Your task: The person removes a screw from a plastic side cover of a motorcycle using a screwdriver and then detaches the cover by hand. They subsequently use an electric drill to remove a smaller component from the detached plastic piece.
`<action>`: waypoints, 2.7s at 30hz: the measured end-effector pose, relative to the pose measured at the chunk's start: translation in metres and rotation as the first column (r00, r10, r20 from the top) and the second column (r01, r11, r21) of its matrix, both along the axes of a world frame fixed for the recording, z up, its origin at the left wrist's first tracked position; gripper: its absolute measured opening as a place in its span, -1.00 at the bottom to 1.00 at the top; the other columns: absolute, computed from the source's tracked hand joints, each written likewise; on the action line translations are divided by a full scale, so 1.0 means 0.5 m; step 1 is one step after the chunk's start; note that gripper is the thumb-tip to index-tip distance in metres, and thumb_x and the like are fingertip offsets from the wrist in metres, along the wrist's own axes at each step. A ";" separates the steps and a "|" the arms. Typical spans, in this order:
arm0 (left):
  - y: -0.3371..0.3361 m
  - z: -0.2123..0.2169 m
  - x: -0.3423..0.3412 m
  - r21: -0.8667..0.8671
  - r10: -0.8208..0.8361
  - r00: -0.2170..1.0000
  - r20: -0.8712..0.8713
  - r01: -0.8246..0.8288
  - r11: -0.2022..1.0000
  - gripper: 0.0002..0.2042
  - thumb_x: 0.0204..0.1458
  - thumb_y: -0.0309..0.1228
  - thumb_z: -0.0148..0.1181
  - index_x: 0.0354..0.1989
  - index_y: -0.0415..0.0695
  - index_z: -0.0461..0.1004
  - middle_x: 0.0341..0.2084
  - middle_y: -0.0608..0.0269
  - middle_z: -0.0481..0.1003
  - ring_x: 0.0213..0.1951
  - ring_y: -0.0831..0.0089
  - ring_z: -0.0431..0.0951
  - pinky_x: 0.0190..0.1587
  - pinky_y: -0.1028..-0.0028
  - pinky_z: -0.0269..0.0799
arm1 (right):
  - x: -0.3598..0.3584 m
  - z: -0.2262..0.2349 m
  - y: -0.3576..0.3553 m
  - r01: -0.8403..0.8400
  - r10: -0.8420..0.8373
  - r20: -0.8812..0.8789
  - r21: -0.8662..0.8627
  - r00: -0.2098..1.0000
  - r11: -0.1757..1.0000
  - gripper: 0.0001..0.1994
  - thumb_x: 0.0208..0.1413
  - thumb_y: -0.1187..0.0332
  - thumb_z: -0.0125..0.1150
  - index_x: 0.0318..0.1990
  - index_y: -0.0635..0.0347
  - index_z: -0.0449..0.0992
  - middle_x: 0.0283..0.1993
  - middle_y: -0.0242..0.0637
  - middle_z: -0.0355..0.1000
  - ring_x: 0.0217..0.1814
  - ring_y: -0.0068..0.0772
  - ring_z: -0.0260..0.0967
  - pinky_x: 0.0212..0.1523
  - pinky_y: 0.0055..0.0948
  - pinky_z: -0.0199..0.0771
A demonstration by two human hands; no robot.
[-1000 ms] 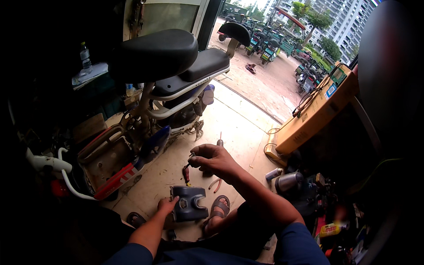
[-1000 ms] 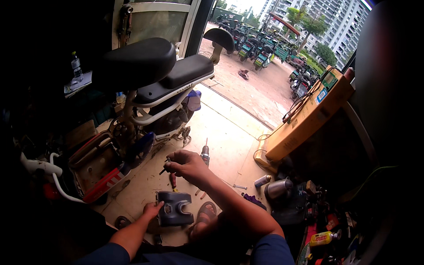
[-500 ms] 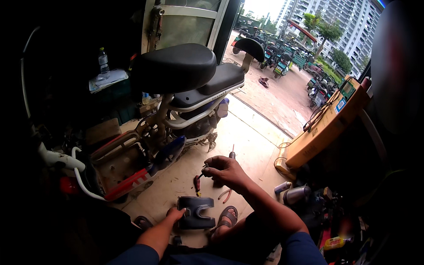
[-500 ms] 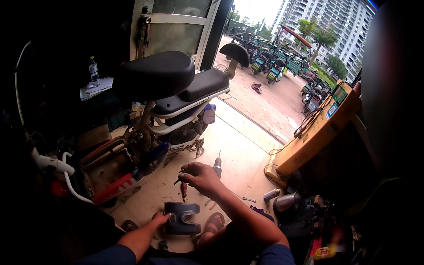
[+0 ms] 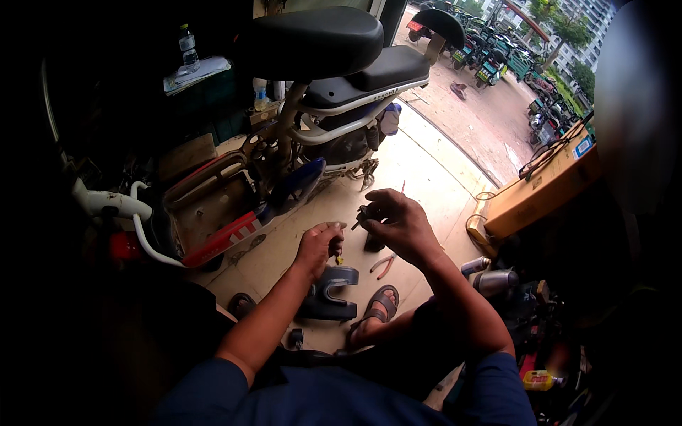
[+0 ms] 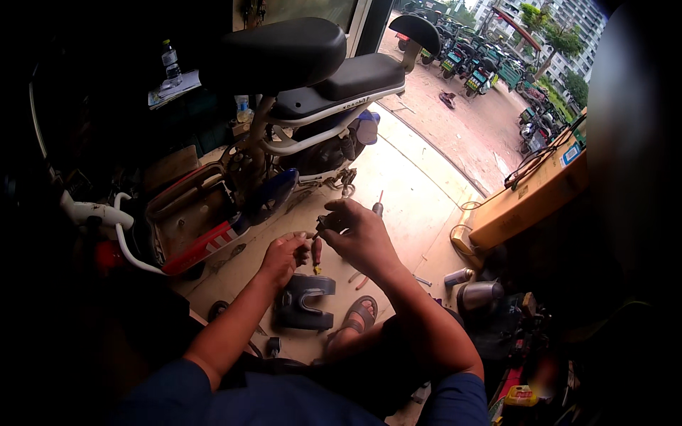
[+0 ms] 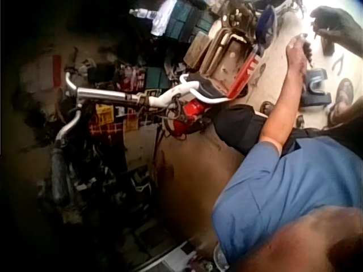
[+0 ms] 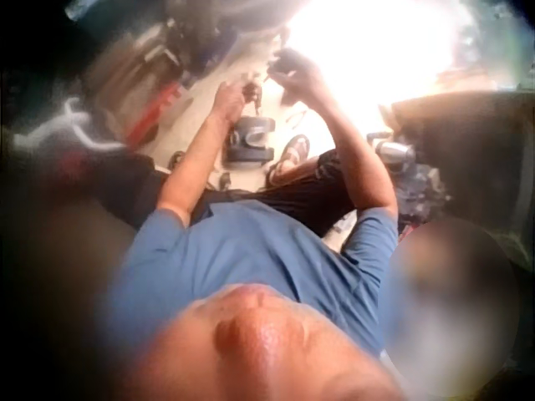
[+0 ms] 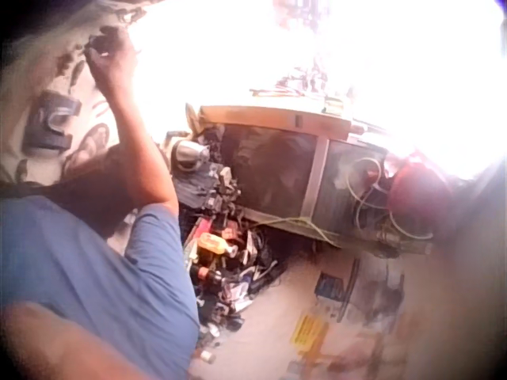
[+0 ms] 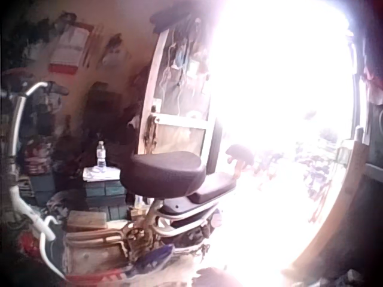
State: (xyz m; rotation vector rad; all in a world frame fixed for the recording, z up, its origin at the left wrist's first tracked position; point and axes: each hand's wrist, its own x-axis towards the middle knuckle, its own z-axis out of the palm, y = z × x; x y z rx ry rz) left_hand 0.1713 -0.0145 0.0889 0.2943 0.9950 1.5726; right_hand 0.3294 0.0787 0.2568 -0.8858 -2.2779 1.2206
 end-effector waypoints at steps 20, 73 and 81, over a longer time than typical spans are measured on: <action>-0.020 0.104 0.010 0.203 0.042 0.993 -0.112 -0.019 0.979 -0.80 0.19 -0.44 0.38 -0.05 -0.21 0.61 -0.37 0.38 0.62 -0.42 0.72 0.49 -0.43 0.68 0.30 | -0.008 -0.053 -0.032 -0.021 0.017 0.019 0.237 1.000 0.971 -0.62 0.00 0.53 0.48 0.00 0.36 0.56 -0.18 -0.03 0.60 -0.11 -0.14 0.68 -0.11 -0.32 0.68; -0.157 -0.697 -0.149 -0.678 0.145 0.986 -0.080 -0.160 0.718 -0.82 0.24 -0.26 0.18 -0.43 0.08 0.43 -0.62 0.46 0.32 -0.64 0.55 0.25 -0.61 0.45 0.20 | 0.029 -0.030 0.008 -0.004 0.002 -0.009 -0.170 1.000 0.985 -0.64 0.17 0.50 0.41 0.13 0.29 0.57 -0.04 -0.14 0.64 -0.03 -0.43 0.61 0.03 -0.44 0.62; -0.131 -0.778 -0.161 -0.657 0.118 0.982 0.146 0.007 0.754 -0.66 0.36 -0.19 0.02 -0.52 0.03 0.28 -0.70 0.45 0.16 -0.73 0.51 0.08 -0.65 0.45 0.02 | 0.041 0.027 0.005 -0.004 0.015 0.041 -0.263 0.999 0.965 -0.63 0.23 0.45 0.38 0.16 0.34 0.53 -0.04 -0.15 0.63 0.02 -0.44 0.61 0.06 -0.43 0.60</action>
